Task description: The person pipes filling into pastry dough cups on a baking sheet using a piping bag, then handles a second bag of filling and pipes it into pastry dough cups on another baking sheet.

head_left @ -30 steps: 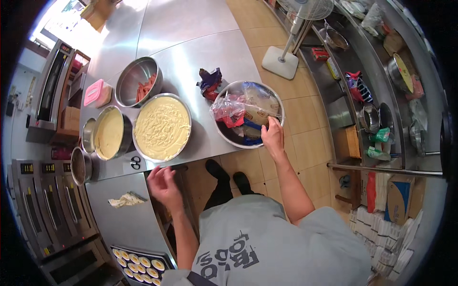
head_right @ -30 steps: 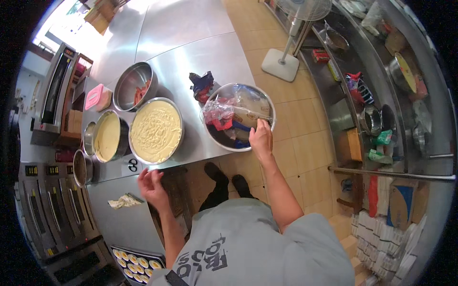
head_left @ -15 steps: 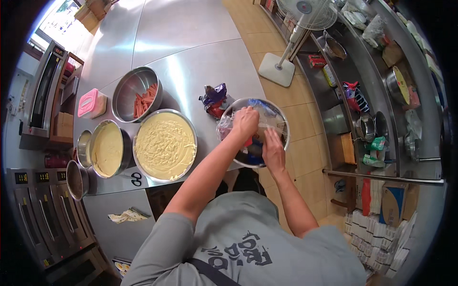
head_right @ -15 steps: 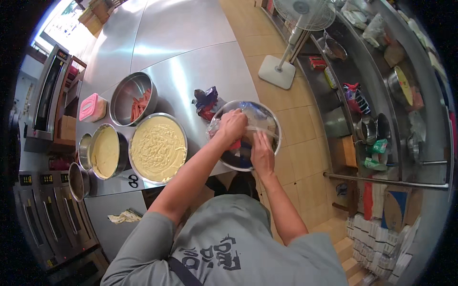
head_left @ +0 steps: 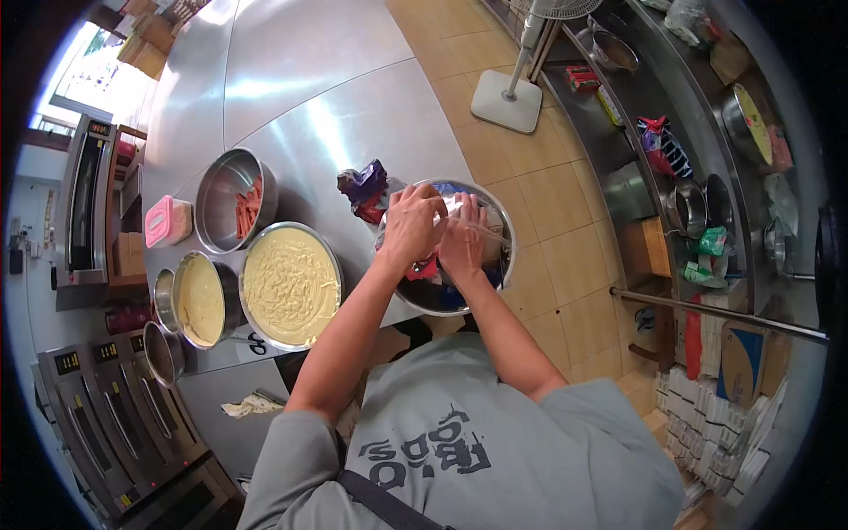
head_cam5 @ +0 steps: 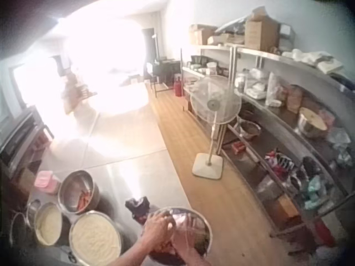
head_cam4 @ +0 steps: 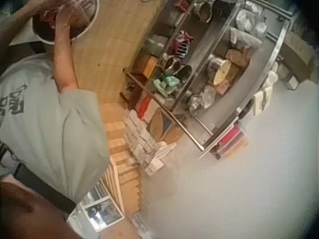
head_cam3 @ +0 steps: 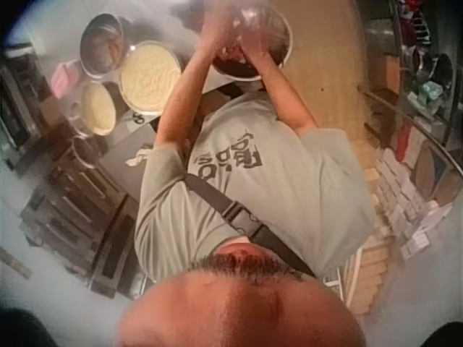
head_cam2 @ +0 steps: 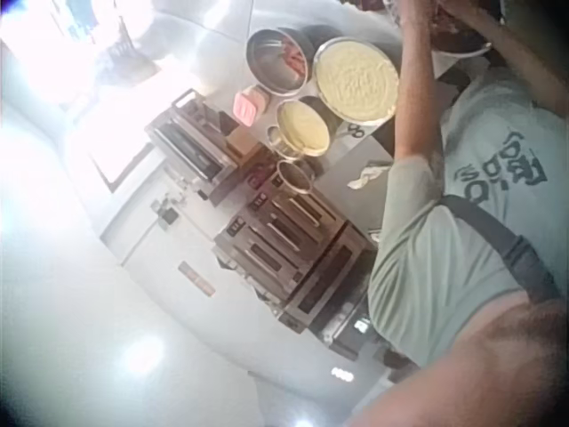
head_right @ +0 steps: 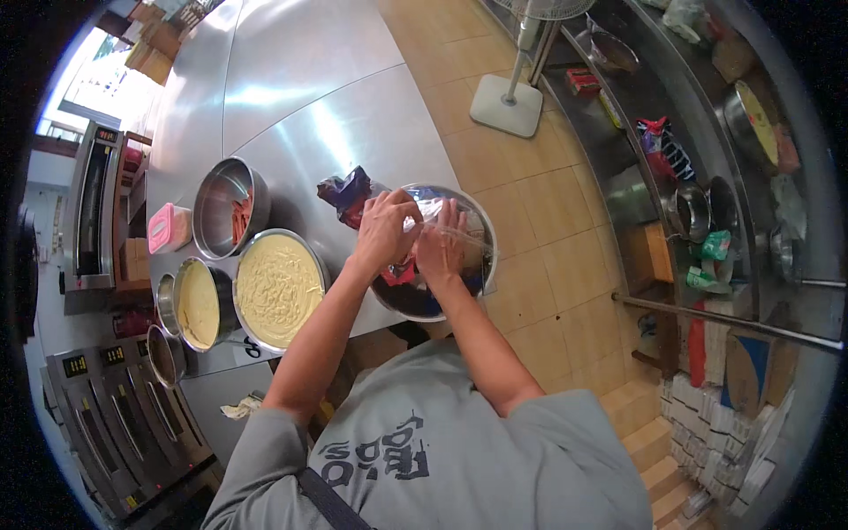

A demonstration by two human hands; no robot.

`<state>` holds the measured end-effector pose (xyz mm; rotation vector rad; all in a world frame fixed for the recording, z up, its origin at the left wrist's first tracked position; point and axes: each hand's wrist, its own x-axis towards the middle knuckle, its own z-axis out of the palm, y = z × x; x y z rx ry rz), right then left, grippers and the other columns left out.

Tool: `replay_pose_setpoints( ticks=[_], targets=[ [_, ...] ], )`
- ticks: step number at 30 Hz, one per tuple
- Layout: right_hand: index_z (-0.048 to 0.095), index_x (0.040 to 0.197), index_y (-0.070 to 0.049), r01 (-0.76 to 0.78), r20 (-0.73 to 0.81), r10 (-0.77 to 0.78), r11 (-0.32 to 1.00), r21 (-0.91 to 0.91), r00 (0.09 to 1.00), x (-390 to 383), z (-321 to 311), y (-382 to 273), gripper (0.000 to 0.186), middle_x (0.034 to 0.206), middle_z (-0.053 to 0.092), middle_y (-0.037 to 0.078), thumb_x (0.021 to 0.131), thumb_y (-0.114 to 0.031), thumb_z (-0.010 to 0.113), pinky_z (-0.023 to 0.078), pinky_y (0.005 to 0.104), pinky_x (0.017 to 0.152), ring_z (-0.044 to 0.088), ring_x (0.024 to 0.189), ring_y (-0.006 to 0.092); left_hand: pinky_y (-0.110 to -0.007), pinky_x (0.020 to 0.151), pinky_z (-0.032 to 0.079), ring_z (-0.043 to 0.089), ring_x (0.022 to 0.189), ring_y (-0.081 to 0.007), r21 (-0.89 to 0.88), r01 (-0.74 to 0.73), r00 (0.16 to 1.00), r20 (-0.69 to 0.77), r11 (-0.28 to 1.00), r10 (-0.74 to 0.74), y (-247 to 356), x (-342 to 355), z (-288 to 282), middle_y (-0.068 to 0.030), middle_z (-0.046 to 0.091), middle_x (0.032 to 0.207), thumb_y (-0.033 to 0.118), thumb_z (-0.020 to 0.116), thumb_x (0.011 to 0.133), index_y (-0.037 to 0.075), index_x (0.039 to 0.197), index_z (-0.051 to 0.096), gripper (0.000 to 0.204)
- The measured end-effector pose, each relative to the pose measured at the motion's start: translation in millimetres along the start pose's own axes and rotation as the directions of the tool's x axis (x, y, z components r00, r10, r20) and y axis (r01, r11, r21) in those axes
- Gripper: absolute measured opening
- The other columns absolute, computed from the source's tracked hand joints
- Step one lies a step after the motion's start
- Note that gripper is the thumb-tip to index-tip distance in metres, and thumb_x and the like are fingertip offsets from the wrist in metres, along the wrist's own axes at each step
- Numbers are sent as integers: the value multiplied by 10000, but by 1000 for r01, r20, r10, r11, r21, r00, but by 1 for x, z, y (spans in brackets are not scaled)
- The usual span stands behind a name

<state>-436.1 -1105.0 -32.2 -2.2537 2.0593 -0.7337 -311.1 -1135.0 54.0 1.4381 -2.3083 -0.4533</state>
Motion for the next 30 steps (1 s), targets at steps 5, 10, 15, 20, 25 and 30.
replay_pose_setpoints(
  ticks=[5,10,15,20,25,30],
  targets=[
    [629,1221,32,-109,2,109,994,10,994,4,9,4,500,1234,594,174,801,-203,765,456,439,987,560,1183,334,-435,967,459,616,1115,-309,1,2,996,-90,1000,-2,3,3,6,-88,662,1131,166,747,828,95,891,730,97],
    [649,1069,6,-23,128,12,996,83,992,7,-1,11,363,1130,625,169,790,-194,768,475,454,926,588,1102,334,-438,954,474,628,1105,-329,-72,54,990,-125,996,-63,-4,3,16,-104,654,1156,156,731,856,84,931,722,104],
    [652,976,-18,-30,52,24,992,124,998,18,10,16,273,987,667,195,790,-184,761,514,507,853,653,970,380,-438,950,478,632,1113,-326,-64,84,988,-121,994,-91,-5,10,18,-103,657,1163,163,738,864,84,958,720,124],
    [640,970,1,43,253,-117,959,281,960,18,-10,25,264,867,675,211,796,-168,742,524,559,786,678,846,412,-435,945,477,633,1123,-310,-67,91,984,-149,994,-100,-10,12,19,-94,662,1169,165,751,853,90,976,726,146],
    [611,964,16,4,379,-114,960,278,918,0,-60,15,231,868,681,238,796,-111,705,534,551,768,680,851,436,-441,951,483,632,1132,-308,-52,120,981,-150,991,-126,-15,11,15,-88,667,1164,171,760,844,97,954,733,135],
    [583,936,12,-6,273,-99,934,357,957,-33,-90,34,191,944,685,255,785,-50,680,542,502,778,666,915,461,-436,966,501,631,1137,-319,-90,211,975,-46,973,-216,-22,14,16,-92,674,1177,195,783,824,108,933,755,143]
  ],
)
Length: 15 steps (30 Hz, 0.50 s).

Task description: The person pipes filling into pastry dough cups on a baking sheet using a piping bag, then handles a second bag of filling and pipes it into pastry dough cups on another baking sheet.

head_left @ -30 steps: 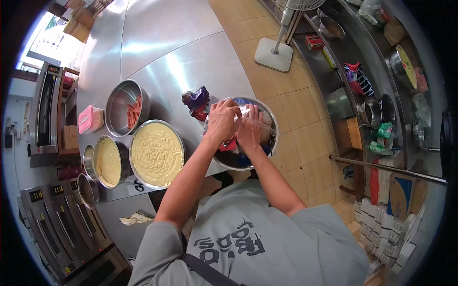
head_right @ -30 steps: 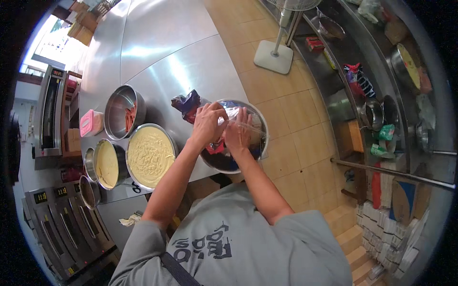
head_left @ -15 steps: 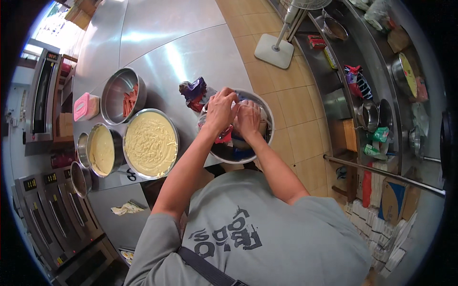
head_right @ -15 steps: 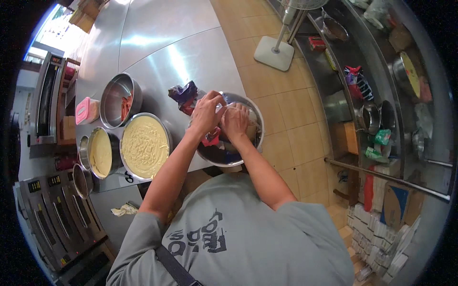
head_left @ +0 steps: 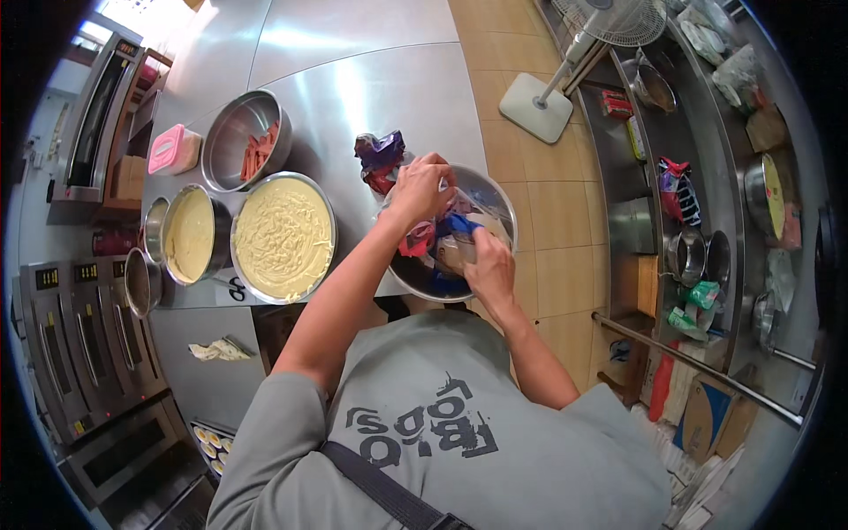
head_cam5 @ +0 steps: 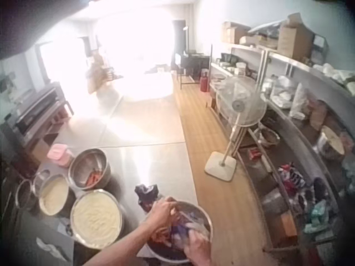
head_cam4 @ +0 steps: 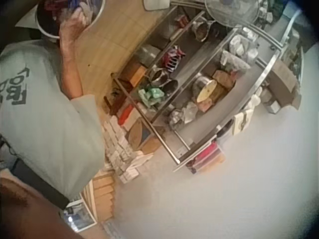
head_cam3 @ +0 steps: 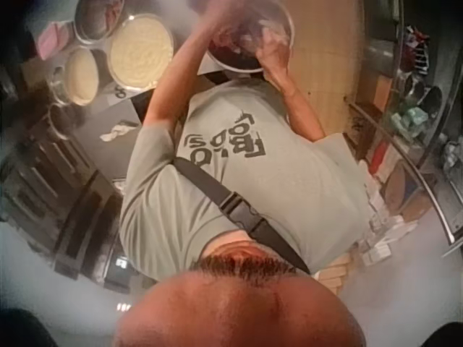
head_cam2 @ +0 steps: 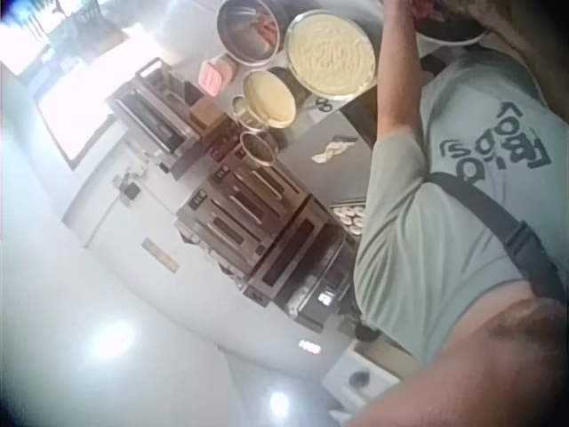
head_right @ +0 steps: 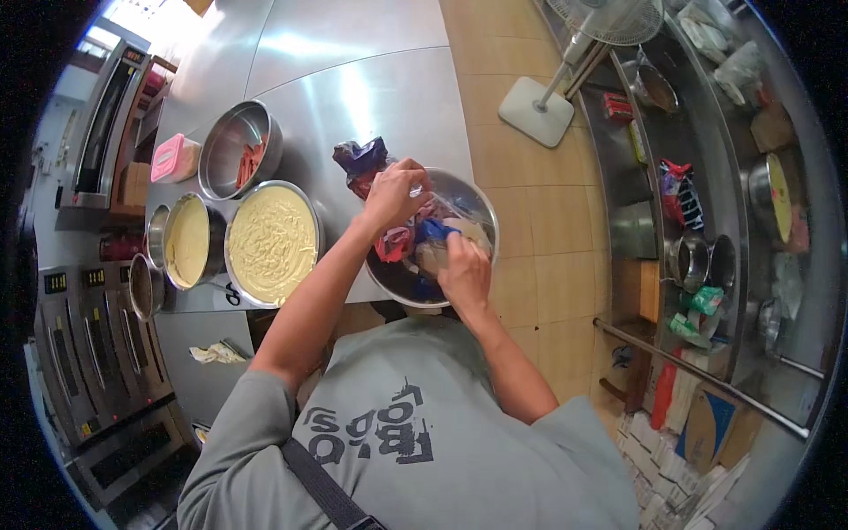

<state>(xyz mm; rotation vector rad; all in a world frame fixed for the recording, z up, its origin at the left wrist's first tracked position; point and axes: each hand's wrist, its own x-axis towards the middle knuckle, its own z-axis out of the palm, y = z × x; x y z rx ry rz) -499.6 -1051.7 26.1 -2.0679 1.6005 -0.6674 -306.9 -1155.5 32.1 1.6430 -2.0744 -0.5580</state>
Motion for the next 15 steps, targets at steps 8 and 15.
replay_pose_setpoints(
  ticks=[8,15],
  targets=[
    [618,1032,-6,-89,-9,104,891,445,995,-16,-20,31,274,915,660,152,774,38,698,532,352,808,680,920,238,-432,943,516,655,1077,-333,-172,71,994,100,983,-54,-32,1,21,-122,696,1090,235,812,783,119,963,782,217],
    [622,1069,18,-90,68,59,665,741,996,4,-58,-4,285,1006,641,41,806,110,681,517,284,891,609,983,114,-396,976,528,683,1071,-312,-300,132,987,-52,945,-154,-16,-43,-8,-145,709,1120,256,835,811,82,1071,761,322]
  ],
)
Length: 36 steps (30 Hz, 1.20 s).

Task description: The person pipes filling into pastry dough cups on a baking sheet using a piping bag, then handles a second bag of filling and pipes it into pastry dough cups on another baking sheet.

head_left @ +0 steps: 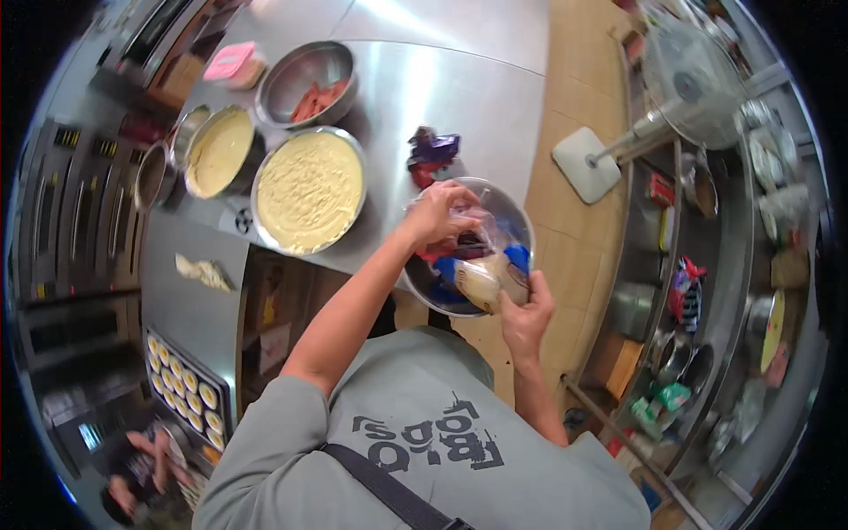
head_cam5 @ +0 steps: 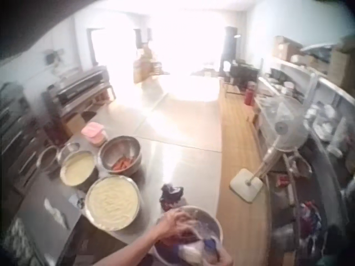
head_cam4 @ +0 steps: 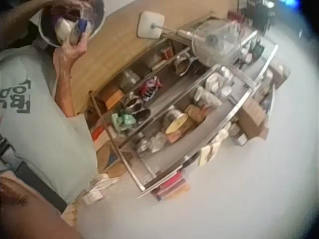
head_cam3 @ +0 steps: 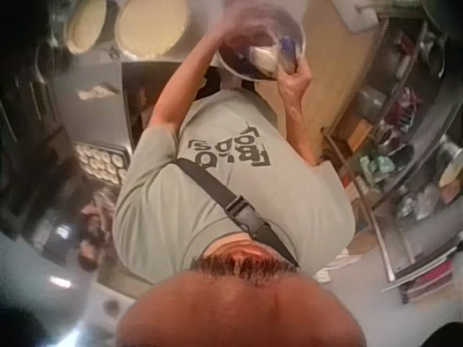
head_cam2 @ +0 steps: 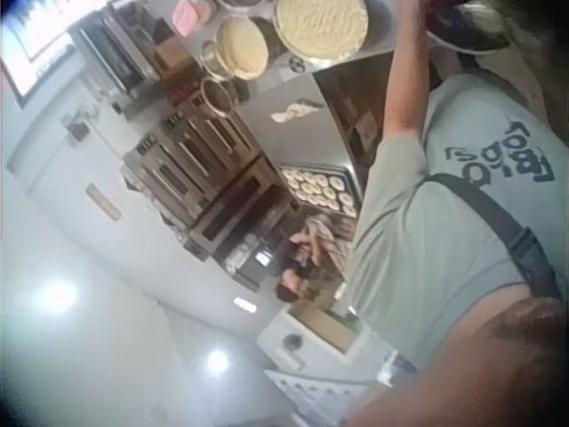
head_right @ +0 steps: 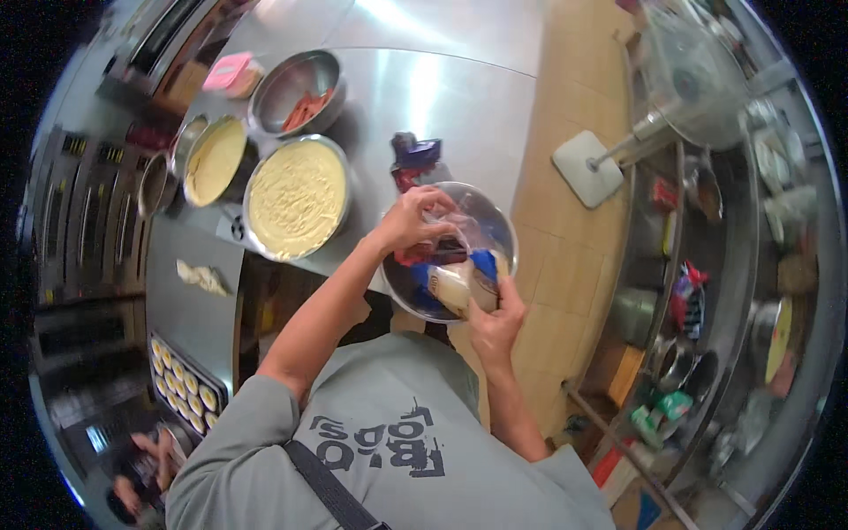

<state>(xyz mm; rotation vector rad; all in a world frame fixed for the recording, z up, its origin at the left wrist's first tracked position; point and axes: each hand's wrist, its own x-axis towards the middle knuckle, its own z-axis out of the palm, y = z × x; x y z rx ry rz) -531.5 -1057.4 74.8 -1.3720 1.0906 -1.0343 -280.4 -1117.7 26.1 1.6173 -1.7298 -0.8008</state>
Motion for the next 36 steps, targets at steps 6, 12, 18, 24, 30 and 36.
replay_pose_setpoints(
  ticks=[6,12,18,24,30,36],
  targets=[
    [634,1191,33,114,205,-72,973,-201,976,41,-28,-84,373,1146,676,79,835,134,678,512,312,974,653,1072,171,-377,994,515,680,1104,-282,-85,136,780,-606,987,-160,7,-86,-62,-129,713,1177,300,820,857,47,1202,697,446],
    [615,1178,45,195,339,-155,977,-86,928,68,-28,-100,360,1128,666,93,836,155,635,507,304,960,640,1053,160,-375,967,525,685,1105,-248,-318,296,443,-790,901,-425,8,-223,-61,-117,719,1151,324,823,848,52,1162,708,431],
    [590,1132,59,419,665,-230,898,-137,710,77,51,-112,317,1068,645,76,825,126,629,505,287,885,604,964,129,-338,1002,512,659,1103,-159,-561,114,-15,-826,820,-563,26,-377,-12,-50,712,1194,227,747,953,67,1217,671,318],
    [613,1010,20,524,871,-216,850,-55,442,-10,205,-135,198,933,639,29,832,-3,698,500,263,770,586,871,99,-299,987,508,620,1136,-117,-606,-60,-477,-680,793,-556,79,-570,41,-16,684,1177,164,691,994,68,1226,656,253],
    [541,815,14,544,909,-356,817,191,217,-100,405,-75,229,728,558,38,774,-90,741,452,326,585,511,671,113,-290,1047,470,614,1217,-170,-552,49,-771,-551,833,-320,134,-735,93,-65,673,1265,226,661,1019,62,1291,634,318],
    [588,855,-3,496,858,-509,762,416,63,-193,596,-15,171,795,607,-3,787,-24,744,471,259,622,556,725,77,-389,1123,427,567,1300,-214,-719,63,-897,-345,692,-277,182,-801,133,-93,631,1340,314,623,1048,51,1389,564,435]
  ],
)
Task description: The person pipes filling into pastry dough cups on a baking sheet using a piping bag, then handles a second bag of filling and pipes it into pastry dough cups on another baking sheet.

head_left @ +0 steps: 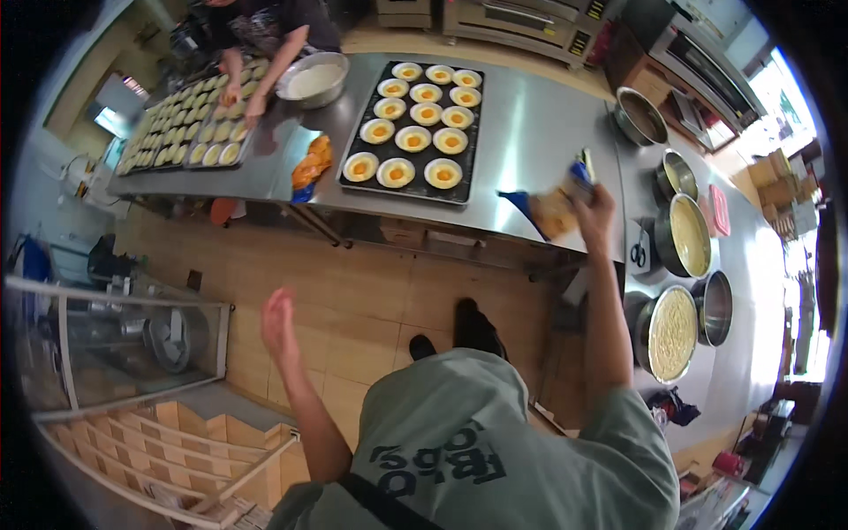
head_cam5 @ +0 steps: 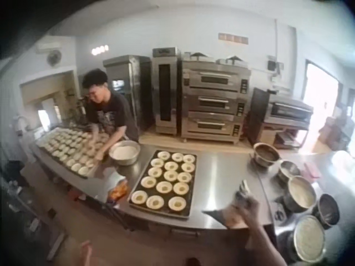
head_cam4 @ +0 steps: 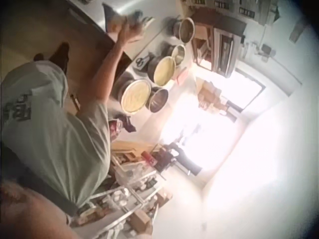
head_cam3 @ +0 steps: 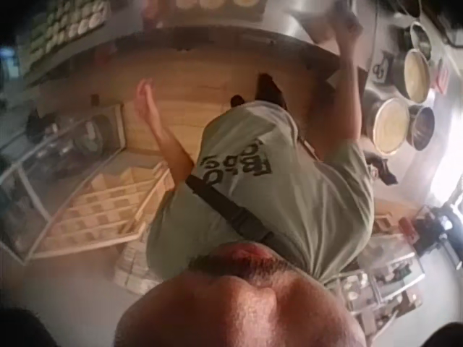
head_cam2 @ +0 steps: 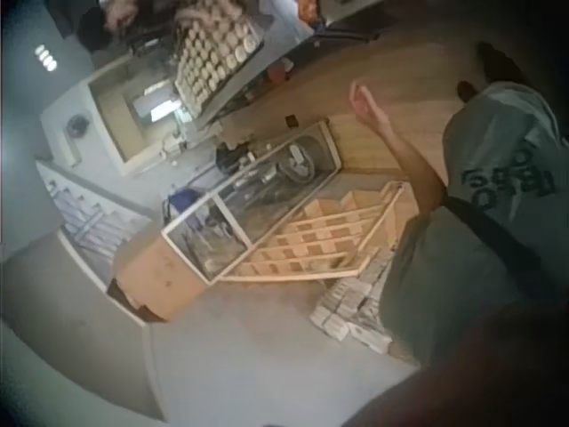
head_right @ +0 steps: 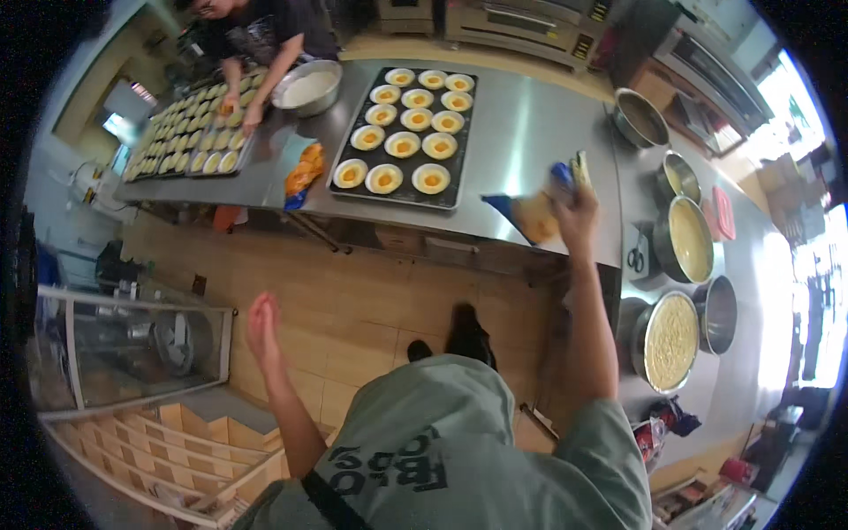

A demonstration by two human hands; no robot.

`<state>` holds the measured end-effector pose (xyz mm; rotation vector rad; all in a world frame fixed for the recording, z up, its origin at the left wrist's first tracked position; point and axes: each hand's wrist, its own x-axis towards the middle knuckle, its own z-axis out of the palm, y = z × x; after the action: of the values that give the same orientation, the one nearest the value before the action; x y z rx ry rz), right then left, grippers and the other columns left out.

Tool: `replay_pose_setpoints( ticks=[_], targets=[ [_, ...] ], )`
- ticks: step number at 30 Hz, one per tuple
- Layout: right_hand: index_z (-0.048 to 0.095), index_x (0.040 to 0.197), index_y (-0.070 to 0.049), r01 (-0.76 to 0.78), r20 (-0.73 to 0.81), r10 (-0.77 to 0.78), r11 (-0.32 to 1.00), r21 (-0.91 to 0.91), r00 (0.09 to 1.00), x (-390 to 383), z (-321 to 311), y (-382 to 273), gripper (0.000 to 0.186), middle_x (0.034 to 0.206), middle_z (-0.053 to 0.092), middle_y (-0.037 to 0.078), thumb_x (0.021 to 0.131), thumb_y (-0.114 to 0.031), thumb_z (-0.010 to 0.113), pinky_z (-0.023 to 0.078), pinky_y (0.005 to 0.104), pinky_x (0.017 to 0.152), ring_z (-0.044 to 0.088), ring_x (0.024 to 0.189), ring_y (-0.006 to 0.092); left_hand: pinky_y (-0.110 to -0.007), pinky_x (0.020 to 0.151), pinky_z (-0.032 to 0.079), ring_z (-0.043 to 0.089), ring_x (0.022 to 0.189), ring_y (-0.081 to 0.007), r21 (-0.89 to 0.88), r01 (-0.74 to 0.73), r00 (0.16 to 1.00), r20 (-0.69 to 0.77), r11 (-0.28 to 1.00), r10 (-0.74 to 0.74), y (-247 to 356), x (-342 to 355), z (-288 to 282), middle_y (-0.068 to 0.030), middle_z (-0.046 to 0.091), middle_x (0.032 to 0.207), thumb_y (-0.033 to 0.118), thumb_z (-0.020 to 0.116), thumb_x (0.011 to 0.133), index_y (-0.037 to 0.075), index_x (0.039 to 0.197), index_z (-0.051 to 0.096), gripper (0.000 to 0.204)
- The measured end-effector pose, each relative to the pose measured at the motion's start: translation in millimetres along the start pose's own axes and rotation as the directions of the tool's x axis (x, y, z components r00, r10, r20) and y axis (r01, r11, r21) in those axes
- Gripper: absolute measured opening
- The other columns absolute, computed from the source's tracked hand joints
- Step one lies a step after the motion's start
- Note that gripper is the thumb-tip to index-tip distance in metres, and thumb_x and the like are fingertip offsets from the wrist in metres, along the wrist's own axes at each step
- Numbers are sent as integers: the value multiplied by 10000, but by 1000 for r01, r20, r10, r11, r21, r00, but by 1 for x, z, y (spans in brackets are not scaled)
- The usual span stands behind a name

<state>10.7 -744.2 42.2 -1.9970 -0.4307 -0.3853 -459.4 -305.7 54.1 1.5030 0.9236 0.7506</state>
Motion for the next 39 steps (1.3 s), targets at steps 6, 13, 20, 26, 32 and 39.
replay_pose_setpoints(
  ticks=[6,13,20,26,32,39],
  targets=[
    [512,802,2,-127,12,126,989,81,992,24,113,67,253,635,440,100,731,-102,731,398,372,574,431,608,183,-386,1110,430,564,1302,-220,-44,92,988,-116,995,-97,-14,30,-4,-99,609,1371,310,629,1043,98,1460,508,483],
    [488,804,16,-332,67,341,935,-123,938,33,139,95,269,663,491,114,769,-97,730,420,372,595,463,638,171,-375,1117,418,562,1307,-230,-15,149,988,-46,989,-150,15,113,69,-101,596,1393,307,615,1050,108,1482,485,493],
    [659,1032,36,-442,-1,444,892,-95,896,9,124,144,297,786,665,168,777,-104,718,517,406,705,660,742,261,-386,1105,445,578,1281,-218,18,179,971,157,984,-180,49,195,198,-121,621,1352,222,623,1044,102,1494,452,497],
    [687,1081,55,-552,-38,551,834,-9,834,20,124,107,297,883,731,130,831,-105,698,544,356,767,686,805,185,-385,1104,446,572,1288,-220,82,142,949,271,987,-159,22,229,235,-132,592,1380,256,644,1034,100,1510,429,545],
    [698,1071,64,-587,-372,501,793,-163,781,-12,159,112,270,922,742,127,861,-106,701,548,362,777,686,828,194,-362,1086,457,581,1257,-194,50,159,901,401,986,-165,17,254,269,-113,602,1355,229,679,1013,93,1493,441,553],
    [700,1095,66,-591,-306,559,807,-14,770,-9,149,107,322,978,746,141,877,-164,754,550,371,808,687,858,199,-335,1067,467,585,1234,-185,-41,164,916,377,986,-137,28,274,250,-109,606,1345,186,713,986,79,1480,454,568]
  ],
)
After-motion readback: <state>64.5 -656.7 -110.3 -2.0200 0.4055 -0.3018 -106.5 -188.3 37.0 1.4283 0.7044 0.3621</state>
